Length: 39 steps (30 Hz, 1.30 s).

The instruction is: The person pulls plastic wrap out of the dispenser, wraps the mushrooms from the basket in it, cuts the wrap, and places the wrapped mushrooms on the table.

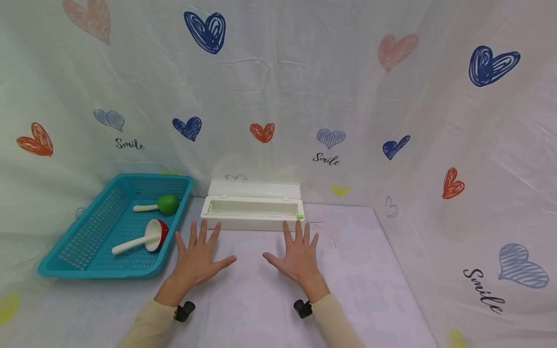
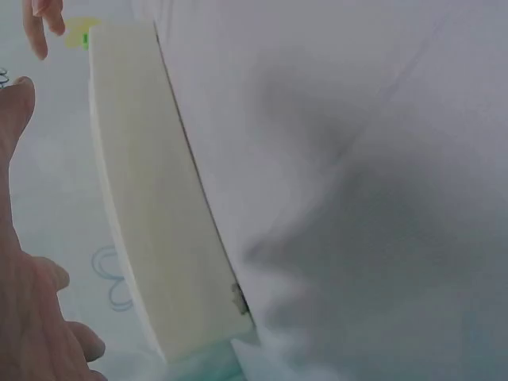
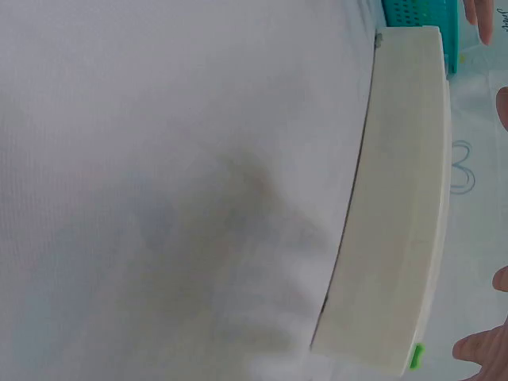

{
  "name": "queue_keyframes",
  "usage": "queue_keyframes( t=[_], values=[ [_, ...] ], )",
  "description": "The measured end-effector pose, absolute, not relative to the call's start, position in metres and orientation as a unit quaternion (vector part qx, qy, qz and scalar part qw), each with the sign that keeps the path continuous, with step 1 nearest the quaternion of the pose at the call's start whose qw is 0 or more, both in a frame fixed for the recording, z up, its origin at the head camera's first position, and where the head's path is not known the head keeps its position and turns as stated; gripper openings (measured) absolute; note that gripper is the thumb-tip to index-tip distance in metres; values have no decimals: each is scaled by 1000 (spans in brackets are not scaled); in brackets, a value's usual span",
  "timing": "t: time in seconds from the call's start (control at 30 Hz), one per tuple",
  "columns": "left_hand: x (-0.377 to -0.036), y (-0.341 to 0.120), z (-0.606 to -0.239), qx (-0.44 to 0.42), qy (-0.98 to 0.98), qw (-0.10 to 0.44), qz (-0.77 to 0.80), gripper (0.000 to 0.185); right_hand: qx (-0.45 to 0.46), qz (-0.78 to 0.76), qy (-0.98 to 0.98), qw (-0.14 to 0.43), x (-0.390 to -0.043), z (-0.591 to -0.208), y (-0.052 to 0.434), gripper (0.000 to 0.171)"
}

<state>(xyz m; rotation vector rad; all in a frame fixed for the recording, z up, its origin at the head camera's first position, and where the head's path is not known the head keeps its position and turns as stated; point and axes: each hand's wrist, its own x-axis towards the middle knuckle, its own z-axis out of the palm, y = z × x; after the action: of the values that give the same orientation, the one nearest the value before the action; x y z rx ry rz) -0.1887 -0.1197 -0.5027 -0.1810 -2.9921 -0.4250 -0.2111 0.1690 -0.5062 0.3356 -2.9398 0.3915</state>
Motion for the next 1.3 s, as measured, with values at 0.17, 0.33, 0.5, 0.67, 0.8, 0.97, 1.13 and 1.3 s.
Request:
queue_keyframes(
  t=[0.17,0.33,0.5,0.67,0.8,0.97,1.13,1.3],
  values=[
    [-198,-124,-489,-66,-985,57,-148,110,123,142,-979,74,-220,-494,176,109],
    [-209,-127,-469,-82,-984,54,-151,106,136,150,-977,71,-230,-479,181,108],
    [-222,-127,-451,-108,-980,60,-153,102,158,155,-972,76,-244,-466,185,107],
    [-239,-128,-437,-142,-975,66,-160,97,195,170,-963,77,-258,-459,188,104],
    [-254,-129,-432,-167,-966,78,-180,91,220,190,-955,61,-269,-457,187,102],
    [-271,-131,-435,-172,-961,70,-207,84,226,211,-951,24,-283,-458,182,100],
    [-284,-131,-444,-161,-956,29,-242,77,225,228,-947,4,-296,-464,177,95],
    [-293,-133,-457,-161,-951,2,-265,70,228,232,-946,1,-307,-473,173,88]
  ],
)
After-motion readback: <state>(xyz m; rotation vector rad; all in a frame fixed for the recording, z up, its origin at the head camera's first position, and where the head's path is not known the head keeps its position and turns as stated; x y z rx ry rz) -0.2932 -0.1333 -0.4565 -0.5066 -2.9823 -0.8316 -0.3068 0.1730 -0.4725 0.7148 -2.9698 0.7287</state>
